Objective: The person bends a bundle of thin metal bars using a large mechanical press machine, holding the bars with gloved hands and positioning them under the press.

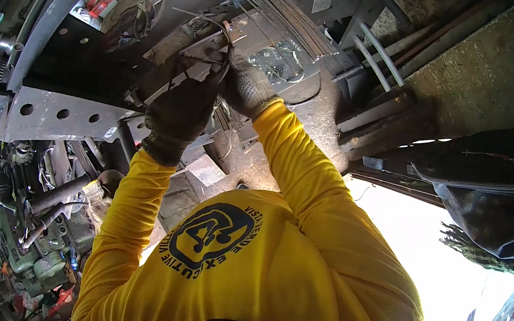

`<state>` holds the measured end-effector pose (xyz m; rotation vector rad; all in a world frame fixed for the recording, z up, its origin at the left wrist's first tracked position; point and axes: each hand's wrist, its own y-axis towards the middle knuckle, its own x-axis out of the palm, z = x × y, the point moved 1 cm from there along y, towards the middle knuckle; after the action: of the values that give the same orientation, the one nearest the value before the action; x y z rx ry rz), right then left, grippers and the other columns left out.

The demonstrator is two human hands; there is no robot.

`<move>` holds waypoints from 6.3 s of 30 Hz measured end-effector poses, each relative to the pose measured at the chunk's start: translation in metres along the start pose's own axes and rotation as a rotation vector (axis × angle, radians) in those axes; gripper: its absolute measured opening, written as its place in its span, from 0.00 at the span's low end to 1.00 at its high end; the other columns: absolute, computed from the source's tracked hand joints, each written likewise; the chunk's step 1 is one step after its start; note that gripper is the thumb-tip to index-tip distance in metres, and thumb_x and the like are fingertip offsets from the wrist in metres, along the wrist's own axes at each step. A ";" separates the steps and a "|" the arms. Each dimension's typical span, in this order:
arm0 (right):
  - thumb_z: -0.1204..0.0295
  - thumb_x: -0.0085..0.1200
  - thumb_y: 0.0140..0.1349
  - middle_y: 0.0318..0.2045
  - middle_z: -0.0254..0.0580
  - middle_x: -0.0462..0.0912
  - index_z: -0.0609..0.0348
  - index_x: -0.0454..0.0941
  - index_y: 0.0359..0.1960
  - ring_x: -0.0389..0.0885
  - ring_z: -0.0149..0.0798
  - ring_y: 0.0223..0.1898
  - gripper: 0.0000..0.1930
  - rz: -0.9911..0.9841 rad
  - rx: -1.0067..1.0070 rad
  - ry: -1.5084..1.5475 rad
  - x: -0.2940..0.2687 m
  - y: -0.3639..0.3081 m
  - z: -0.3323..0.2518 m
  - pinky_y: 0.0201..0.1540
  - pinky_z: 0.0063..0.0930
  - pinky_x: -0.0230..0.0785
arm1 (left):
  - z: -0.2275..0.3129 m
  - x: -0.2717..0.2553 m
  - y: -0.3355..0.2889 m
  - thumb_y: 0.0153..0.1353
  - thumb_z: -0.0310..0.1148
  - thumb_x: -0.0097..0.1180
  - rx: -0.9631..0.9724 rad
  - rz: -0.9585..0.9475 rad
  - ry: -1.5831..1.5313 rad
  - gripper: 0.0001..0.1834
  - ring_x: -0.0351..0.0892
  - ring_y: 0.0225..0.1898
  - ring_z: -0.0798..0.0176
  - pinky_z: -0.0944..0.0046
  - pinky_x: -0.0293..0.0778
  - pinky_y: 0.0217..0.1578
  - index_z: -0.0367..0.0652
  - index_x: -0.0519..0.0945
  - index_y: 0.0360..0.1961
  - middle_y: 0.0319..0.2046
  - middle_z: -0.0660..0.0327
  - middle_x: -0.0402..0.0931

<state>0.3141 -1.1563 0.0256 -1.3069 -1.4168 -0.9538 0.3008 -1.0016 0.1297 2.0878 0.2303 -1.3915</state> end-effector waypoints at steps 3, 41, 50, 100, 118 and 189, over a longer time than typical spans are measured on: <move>0.56 0.43 0.78 0.52 0.41 0.83 0.56 0.72 0.64 0.83 0.35 0.46 0.22 -0.047 0.000 0.037 0.005 -0.004 0.001 0.54 0.32 0.78 | -0.006 0.007 -0.006 0.61 0.36 0.63 0.003 0.047 -0.105 0.23 0.80 0.29 0.57 0.56 0.80 0.31 0.55 0.81 0.59 0.28 0.61 0.78; 0.53 0.45 0.77 0.45 0.46 0.85 0.65 0.75 0.61 0.84 0.37 0.41 0.26 -0.089 -0.372 -0.980 0.105 -0.050 -0.056 0.49 0.31 0.78 | -0.083 -0.127 -0.097 0.70 0.41 0.59 -1.043 0.497 -1.963 0.22 0.61 0.21 0.78 0.76 0.62 0.20 0.41 0.77 0.59 0.25 0.76 0.67; 0.67 0.52 0.75 0.22 0.32 0.75 0.56 0.78 0.31 0.71 0.27 0.22 0.12 -0.240 -0.027 -0.883 0.135 -0.053 0.008 0.28 0.25 0.68 | -0.064 -0.137 -0.210 0.69 0.60 0.54 -1.134 0.759 -2.024 0.35 0.84 0.40 0.54 0.48 0.83 0.47 0.38 0.76 0.60 0.42 0.53 0.83; 0.62 0.48 0.76 0.49 0.42 0.83 0.63 0.77 0.59 0.84 0.32 0.46 0.19 -0.585 0.590 -2.316 0.021 -0.100 0.150 0.48 0.29 0.77 | -0.109 0.142 -0.698 0.64 0.53 0.58 -2.125 -0.102 -0.265 0.25 0.81 0.51 0.39 0.47 0.76 0.51 0.44 0.81 0.52 0.48 0.49 0.84; 0.63 0.52 0.73 0.49 0.44 0.85 0.62 0.78 0.58 0.84 0.39 0.49 0.18 -0.355 0.743 -2.292 0.045 -0.100 0.184 0.55 0.32 0.74 | -0.099 0.182 -0.738 0.59 0.40 0.59 -2.574 0.711 -0.241 0.25 0.85 0.35 0.48 0.52 0.78 0.33 0.33 0.77 0.53 0.39 0.42 0.83; 0.71 0.52 0.64 0.47 0.54 0.85 0.54 0.82 0.51 0.84 0.56 0.50 0.14 0.573 -0.363 -2.903 -0.027 -0.064 -0.217 0.52 0.47 0.78 | -0.110 0.054 -0.020 0.63 0.44 0.55 -0.687 0.080 -0.434 0.16 0.83 0.45 0.44 0.51 0.76 0.45 0.46 0.84 0.45 0.40 0.49 0.84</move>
<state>0.2789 -1.3796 0.0559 1.4189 0.8610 -1.2219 0.4000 -0.9329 0.1030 1.2004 0.3740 -1.4199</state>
